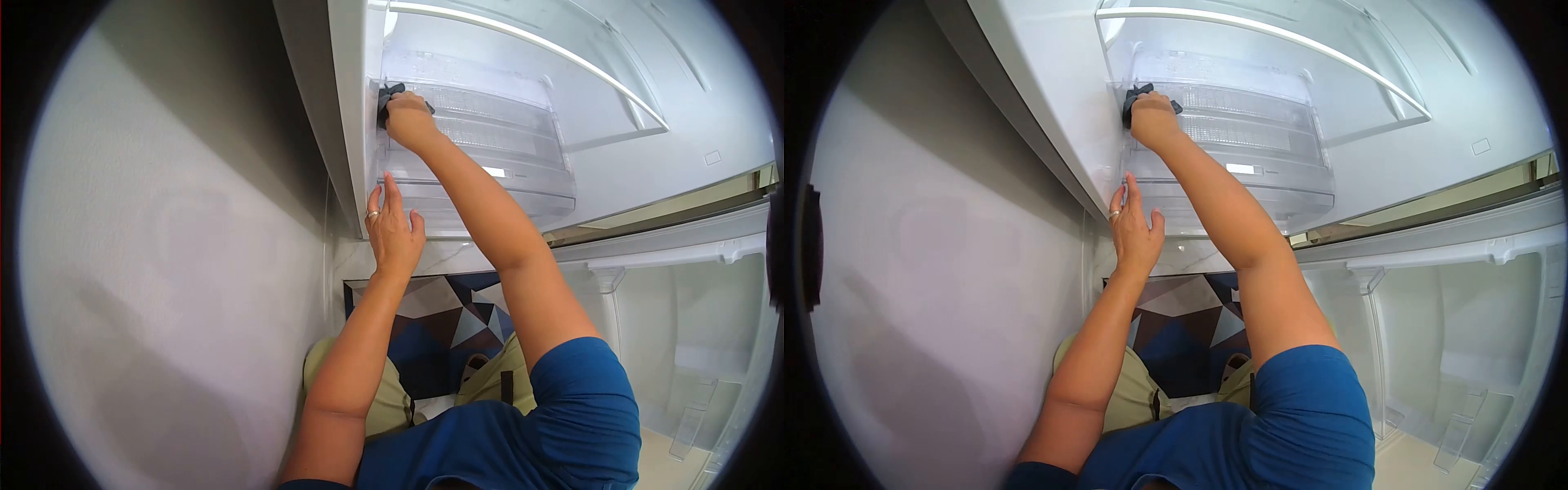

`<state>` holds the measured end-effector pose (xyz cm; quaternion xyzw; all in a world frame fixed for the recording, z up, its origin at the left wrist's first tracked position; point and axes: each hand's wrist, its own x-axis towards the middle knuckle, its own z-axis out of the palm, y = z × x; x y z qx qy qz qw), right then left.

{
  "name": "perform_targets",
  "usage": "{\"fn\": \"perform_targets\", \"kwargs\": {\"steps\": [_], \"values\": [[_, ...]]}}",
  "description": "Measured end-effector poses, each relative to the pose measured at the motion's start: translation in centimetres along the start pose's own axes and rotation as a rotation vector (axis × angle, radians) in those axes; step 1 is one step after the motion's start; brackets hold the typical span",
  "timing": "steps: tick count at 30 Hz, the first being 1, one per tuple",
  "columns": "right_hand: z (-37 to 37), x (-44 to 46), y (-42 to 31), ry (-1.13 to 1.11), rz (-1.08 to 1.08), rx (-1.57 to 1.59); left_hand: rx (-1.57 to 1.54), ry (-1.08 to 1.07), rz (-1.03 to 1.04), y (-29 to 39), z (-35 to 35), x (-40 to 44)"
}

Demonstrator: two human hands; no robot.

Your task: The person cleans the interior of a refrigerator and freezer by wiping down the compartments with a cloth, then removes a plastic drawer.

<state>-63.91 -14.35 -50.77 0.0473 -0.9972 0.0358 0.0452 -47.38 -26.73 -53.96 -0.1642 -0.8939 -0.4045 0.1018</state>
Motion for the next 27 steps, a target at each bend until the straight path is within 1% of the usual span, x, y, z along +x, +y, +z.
{"fn": "perform_targets", "kwargs": {"steps": [1, 2, 4, 5, 7, 8, 10, 11, 13, 14, 16, 17, 20, 21, 23, 24, 25, 27], "values": [[-0.2, -0.7, 0.1, 0.067, -0.037, 0.022, -0.001, 0.004, 0.002, 0.1, 0.0, -0.1], [-0.6, -0.7, 0.5, 0.068, -0.033, 0.019, -0.003, 0.002, 0.006, 0.2, 0.1, -0.1], [-1.7, 0.1, 1.0, -0.082, -0.031, 0.248, -0.008, -0.034, -0.017, 0.1, -0.1, -0.1], [-2.1, 0.8, 1.4, -0.079, -0.031, 0.251, -0.004, -0.033, -0.014, 0.0, -0.2, -0.2], [-2.8, 2.6, 2.6, 0.12, 0.199, 0.518, 0.009, 0.002, 0.014, 0.0, 0.0, -0.2], [-2.5, 3.1, 2.9, 0.123, 0.202, 0.518, 0.009, 0.001, 0.017, 0.0, 0.0, -0.2], [-0.8, 4.1, 3.4, 0.277, 0.094, 0.182, 0.042, -0.033, 0.006, 0.2, -0.2, -0.3], [1.7, 5.1, 4.2, 0.234, 0.06, 0.192, 0.038, -0.037, 0.014, 0.3, -0.3, -0.2], [2.6, 4.4, 4.5, 0.363, 0.018, 0.217, 0.059, -0.073, -0.002, 0.3, -0.5, -0.2], [2.7, 4.2, 5.0, 0.362, 0.027, 0.217, 0.059, -0.081, 0.002, 0.2, -0.3, -0.3], [2.6, 4.1, 6.4, 0.371, 0.047, 0.226, 0.05, -0.007, 0.023, 0.0, -0.1, -0.3], [2.3, 3.8, 6.9, 0.369, 0.048, 0.226, 0.05, -0.008, 0.022, -0.1, -0.1, -0.2], [0.1, 2.1, 8.2, 0.257, 0.161, 0.004, 0.047, -0.002, 0.025, 0.2, -0.1, -0.2], [0.1, 1.7, 9.2, 0.257, 0.16, 0.003, 0.044, -0.013, 0.019, 0.3, -0.1, -0.2], [0.0, 1.3, 10.6, 0.315, 0.274, -0.042, 0.048, -0.018, 0.013, 0.0, -0.3, -0.1], [-0.1, 1.9, 11.2, 0.22, 0.321, -0.031, 0.048, -0.013, 0.022, 0.0, -0.3, 0.0], [0.2, 2.4, 11.4, 0.218, 0.326, -0.032, 0.043, -0.014, 0.033, 0.1, -0.1, -0.2], [0.2, 3.9, 10.5, 0.129, 0.179, 0.169, 0.052, -0.019, 0.026, 0.6, -0.2, -0.1]]}}
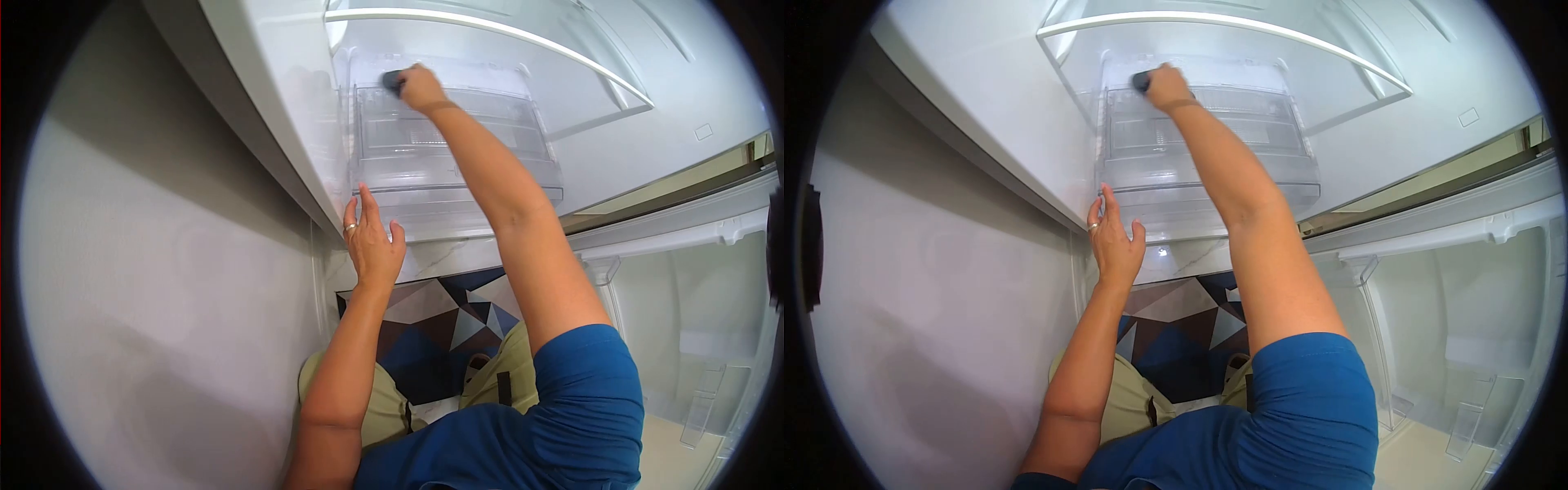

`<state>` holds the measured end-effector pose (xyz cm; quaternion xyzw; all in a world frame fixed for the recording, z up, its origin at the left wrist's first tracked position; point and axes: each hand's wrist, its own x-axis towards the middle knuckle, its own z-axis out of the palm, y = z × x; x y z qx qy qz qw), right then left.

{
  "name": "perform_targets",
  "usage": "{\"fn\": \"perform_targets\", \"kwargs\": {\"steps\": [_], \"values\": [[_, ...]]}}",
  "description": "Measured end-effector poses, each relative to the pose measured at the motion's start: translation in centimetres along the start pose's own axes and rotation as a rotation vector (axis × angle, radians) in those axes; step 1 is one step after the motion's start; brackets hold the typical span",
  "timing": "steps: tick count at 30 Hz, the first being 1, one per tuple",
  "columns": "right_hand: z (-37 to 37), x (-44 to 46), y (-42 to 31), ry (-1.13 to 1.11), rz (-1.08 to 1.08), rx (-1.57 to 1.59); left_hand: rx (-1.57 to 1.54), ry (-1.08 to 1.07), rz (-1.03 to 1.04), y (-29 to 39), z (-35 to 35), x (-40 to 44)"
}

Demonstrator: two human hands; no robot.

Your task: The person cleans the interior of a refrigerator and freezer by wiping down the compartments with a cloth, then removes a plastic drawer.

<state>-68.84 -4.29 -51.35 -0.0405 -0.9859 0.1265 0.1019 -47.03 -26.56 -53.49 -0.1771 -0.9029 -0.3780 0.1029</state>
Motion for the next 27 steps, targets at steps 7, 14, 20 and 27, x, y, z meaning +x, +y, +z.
{"fn": "perform_targets", "kwargs": {"steps": [7, 14, 20, 27], "values": [[2.3, -1.7, -4.3, 0.167, -0.262, 0.065, 0.036, -0.005, 0.036, -0.4, 0.0, 0.0], [-0.3, -3.0, 3.3, 0.171, -0.089, -0.075, 0.046, -0.009, 0.056, -0.1, -0.1, 0.1], [-2.4, -5.7, 9.0, 0.201, 0.027, -0.124, 0.072, -0.016, 0.062, -0.2, 0.1, 0.1], [-3.8, -6.6, 11.5, 0.188, 0.162, -0.282, 0.047, -0.011, 0.091, -0.6, 0.1, -0.1]]}}
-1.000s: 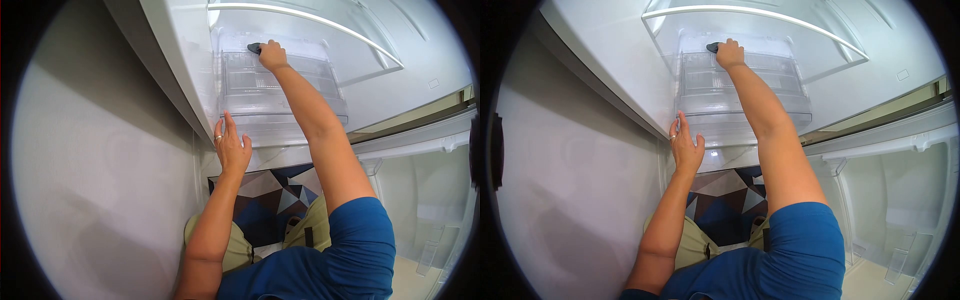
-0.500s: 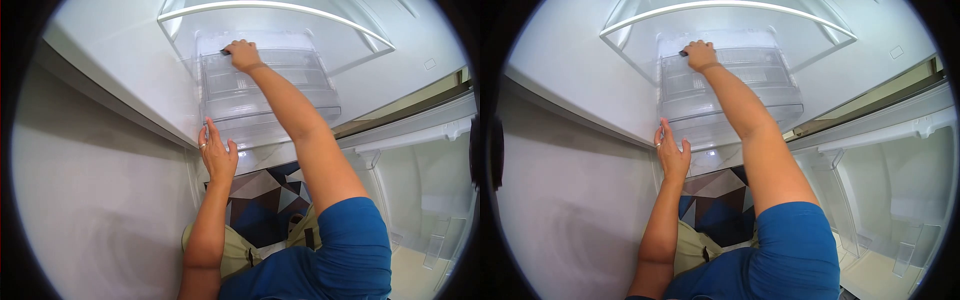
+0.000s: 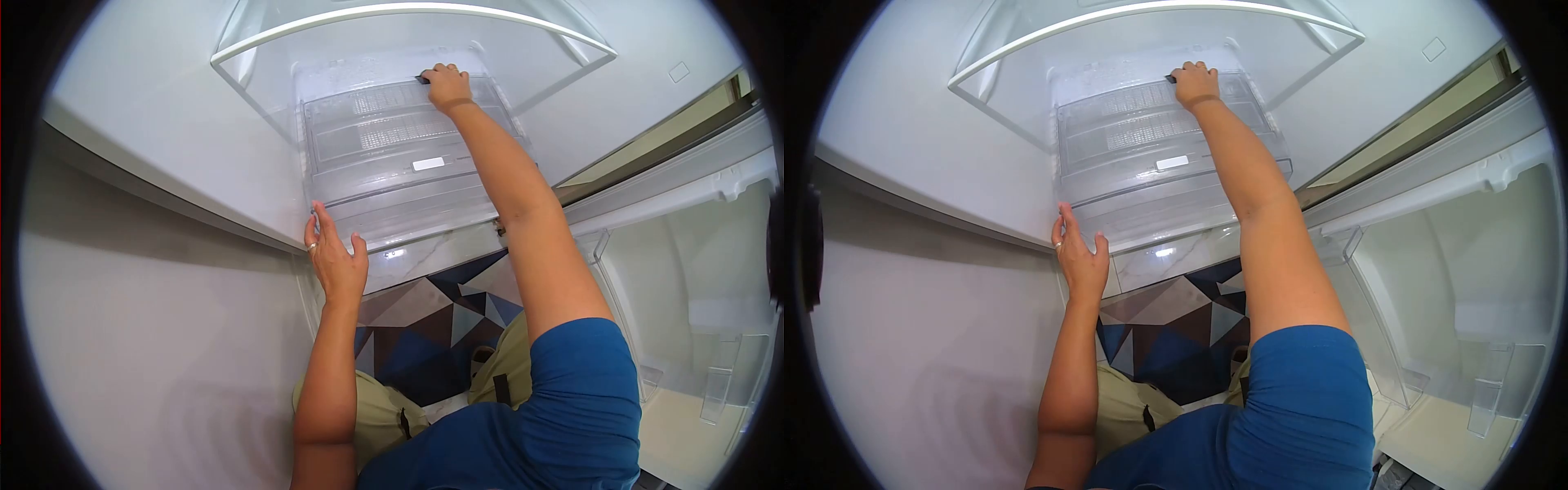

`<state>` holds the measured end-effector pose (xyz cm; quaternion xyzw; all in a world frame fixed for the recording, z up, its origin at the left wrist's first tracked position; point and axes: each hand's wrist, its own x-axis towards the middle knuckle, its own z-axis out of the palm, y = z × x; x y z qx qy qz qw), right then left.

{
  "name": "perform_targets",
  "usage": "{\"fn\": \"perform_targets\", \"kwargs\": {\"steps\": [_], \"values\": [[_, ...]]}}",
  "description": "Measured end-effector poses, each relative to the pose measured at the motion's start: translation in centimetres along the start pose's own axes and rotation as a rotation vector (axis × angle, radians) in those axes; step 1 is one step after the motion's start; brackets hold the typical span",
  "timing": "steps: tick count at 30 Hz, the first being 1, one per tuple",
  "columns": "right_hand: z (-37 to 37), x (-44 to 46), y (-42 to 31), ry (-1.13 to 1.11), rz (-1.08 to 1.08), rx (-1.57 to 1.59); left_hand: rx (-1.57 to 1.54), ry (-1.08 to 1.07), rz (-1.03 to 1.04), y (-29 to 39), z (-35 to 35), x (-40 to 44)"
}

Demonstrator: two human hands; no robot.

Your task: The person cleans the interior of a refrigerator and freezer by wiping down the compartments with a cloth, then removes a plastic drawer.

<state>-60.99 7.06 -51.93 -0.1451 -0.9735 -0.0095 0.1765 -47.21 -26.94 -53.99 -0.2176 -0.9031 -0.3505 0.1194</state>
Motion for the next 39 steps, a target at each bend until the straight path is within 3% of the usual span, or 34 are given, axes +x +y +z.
{"fn": "perform_targets", "kwargs": {"steps": [19, 22, 26, 28, 31, 34, 39], "values": [[1.2, 0.3, 8.2, -0.049, 0.297, -0.205, 0.001, -0.059, -0.033, 0.2, -0.2, 0.1], [0.5, 1.8, 11.2, -0.043, 0.264, 0.011, -0.005, -0.051, -0.034, 0.2, -0.2, 0.1], [-2.7, 0.7, 9.5, 0.0, 0.112, -0.149, 0.032, -0.035, -0.033, 0.2, 0.1, 0.2], [-0.7, 0.1, 9.4, -0.002, 0.069, 0.022, 0.071, -0.008, -0.001, 0.1, 0.2, 0.2], [5.3, 0.2, 11.8, 0.129, 0.022, -0.014, 0.019, -0.052, -0.046, 0.5, -0.1, 0.3], [4.3, -0.1, 11.9, 0.054, 0.033, 0.091, 0.014, -0.031, -0.04, 0.6, 0.1, 0.3], [1.2, -0.6, 8.9, -0.11, 0.201, -0.045, 0.198, -0.056, -0.025, 1.0, 0.4, 0.1]]}}
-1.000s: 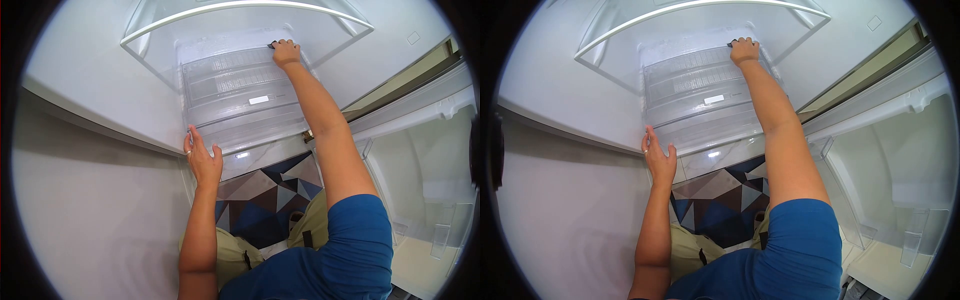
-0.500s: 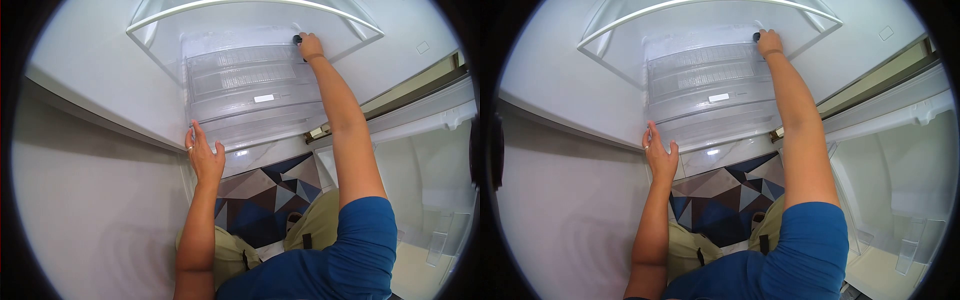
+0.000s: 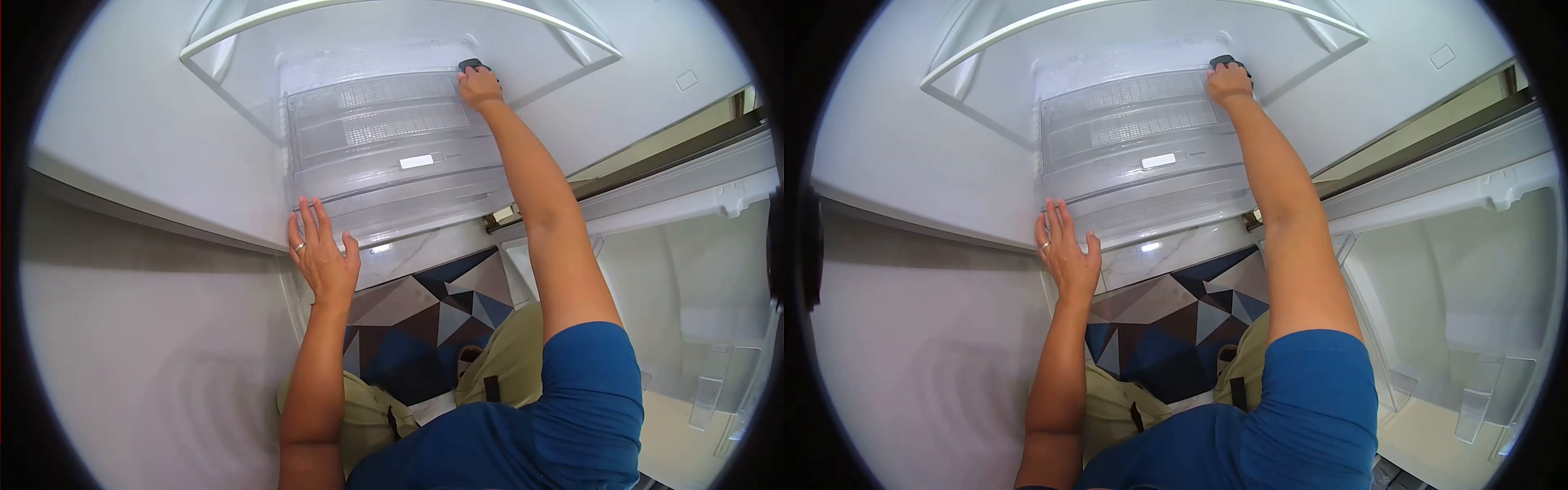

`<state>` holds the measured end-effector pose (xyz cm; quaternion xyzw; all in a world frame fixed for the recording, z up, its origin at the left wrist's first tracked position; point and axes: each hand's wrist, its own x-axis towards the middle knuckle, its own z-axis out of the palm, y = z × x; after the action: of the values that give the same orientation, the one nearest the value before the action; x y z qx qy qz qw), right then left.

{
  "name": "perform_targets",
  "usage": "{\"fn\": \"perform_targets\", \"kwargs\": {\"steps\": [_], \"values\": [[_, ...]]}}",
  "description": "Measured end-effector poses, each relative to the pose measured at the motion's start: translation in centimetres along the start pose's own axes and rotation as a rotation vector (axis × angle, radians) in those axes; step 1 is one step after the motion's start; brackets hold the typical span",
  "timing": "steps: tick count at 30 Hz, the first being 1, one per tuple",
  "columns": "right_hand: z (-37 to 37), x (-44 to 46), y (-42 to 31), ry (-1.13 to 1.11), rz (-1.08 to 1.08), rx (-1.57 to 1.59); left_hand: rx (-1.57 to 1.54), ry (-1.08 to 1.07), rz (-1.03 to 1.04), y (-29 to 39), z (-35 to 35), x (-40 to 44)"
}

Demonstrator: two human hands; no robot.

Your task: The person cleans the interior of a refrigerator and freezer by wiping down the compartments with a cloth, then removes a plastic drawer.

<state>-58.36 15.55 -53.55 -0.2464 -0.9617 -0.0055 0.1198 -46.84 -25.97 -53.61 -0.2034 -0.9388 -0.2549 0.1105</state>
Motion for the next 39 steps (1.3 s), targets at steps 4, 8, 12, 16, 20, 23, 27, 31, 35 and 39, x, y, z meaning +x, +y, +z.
{"fn": "perform_targets", "kwargs": {"steps": [4, 8, 12, 16, 20, 23, 27, 31, 35, 39], "values": [[0.2, 0.8, 0.4, -0.02, 0.004, -0.002, 0.049, -0.04, 0.003, -0.2, 0.2, 0.0], [-0.6, 1.0, 0.7, -0.025, -0.049, 0.006, 0.068, -0.061, -0.008, -0.2, 0.2, -0.1], [-0.9, 1.3, 0.6, 0.05, -0.042, 0.048, 0.03, -0.045, 0.004, -0.3, 0.3, -0.2], [-0.7, 2.1, -1.3, 0.027, -0.009, 0.149, 0.025, -0.04, 0.011, -0.2, 0.4, -0.1], [-0.6, 1.5, -7.8, 0.074, -0.158, 0.238, 0.025, -0.051, -0.001, 0.0, 0.2, -0.1], [-0.7, 0.9, -12.0, 0.09, -0.215, 0.29, 0.013, -0.026, 0.006, -0.2, 0.3, 0.0], [-1.0, -0.2, -16.9, 0.066, -0.275, 0.345, -0.014, -0.029, 0.006, -0.1, 0.2, 0.1], [-0.7, -0.7, -21.4, 0.067, -0.345, 0.403, -0.036, -0.024, -0.001, -0.2, 0.0, 0.0], [-0.7, -1.3, -25.4, 0.001, -0.38, 0.55, -0.048, -0.03, -0.014, -0.3, 0.0, 0.0], [-0.9, -1.6, -28.4, -0.076, -0.353, 0.633, -0.052, -0.029, -0.006, -0.4, 0.1, 0.0]]}}
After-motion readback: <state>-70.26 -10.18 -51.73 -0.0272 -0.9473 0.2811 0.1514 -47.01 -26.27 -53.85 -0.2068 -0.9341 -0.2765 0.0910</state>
